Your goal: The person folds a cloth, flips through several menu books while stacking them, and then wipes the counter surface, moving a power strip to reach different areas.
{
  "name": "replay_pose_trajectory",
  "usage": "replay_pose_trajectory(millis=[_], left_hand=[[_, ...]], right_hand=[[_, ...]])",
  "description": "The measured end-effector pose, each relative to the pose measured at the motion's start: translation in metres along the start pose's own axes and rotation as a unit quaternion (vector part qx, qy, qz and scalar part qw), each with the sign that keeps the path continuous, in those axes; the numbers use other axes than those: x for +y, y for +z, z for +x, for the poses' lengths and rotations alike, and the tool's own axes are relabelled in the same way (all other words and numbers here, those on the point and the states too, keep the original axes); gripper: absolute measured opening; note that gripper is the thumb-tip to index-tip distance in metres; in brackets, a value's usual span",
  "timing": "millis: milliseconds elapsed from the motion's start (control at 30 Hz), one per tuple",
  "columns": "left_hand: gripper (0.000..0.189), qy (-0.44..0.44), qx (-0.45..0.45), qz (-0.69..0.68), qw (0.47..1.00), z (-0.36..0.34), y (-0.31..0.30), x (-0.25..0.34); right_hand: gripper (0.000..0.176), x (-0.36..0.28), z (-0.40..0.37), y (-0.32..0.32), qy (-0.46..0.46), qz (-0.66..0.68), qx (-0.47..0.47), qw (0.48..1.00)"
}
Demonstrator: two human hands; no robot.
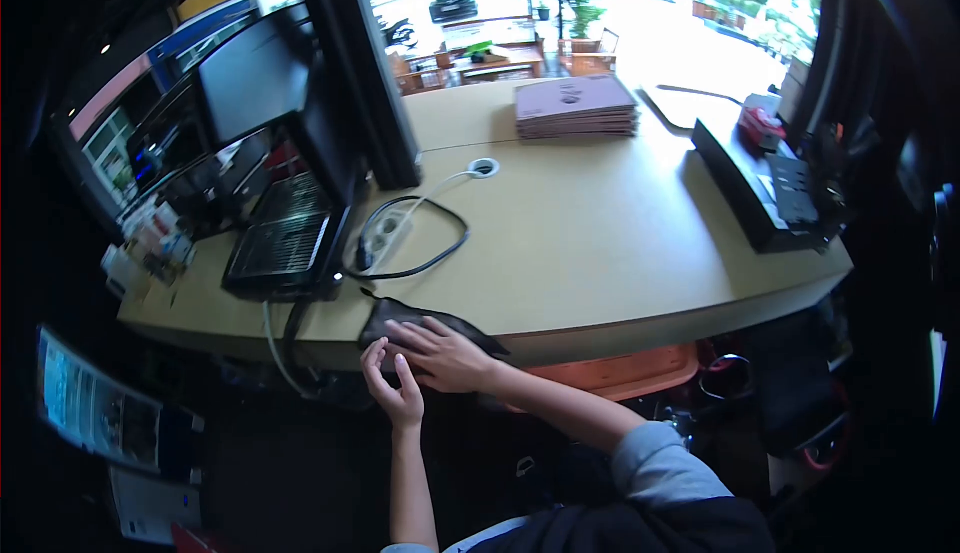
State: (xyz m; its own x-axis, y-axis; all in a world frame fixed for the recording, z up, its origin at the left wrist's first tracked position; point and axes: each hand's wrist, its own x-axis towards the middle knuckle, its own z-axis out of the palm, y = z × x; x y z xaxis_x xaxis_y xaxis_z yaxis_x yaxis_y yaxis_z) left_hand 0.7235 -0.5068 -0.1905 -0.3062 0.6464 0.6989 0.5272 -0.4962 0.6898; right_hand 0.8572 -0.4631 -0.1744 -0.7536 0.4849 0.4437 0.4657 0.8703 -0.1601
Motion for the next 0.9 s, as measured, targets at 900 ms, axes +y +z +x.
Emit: replay_pose_trajectory(millis=[900], left_hand=[[0.045,-0.114,0.013,0.3,0.947,0.061,-0.133,-0.132]], right_hand=[[0.084,-0.041,0.17,0.098,0.04,-0.092,-0.032,0.994]])
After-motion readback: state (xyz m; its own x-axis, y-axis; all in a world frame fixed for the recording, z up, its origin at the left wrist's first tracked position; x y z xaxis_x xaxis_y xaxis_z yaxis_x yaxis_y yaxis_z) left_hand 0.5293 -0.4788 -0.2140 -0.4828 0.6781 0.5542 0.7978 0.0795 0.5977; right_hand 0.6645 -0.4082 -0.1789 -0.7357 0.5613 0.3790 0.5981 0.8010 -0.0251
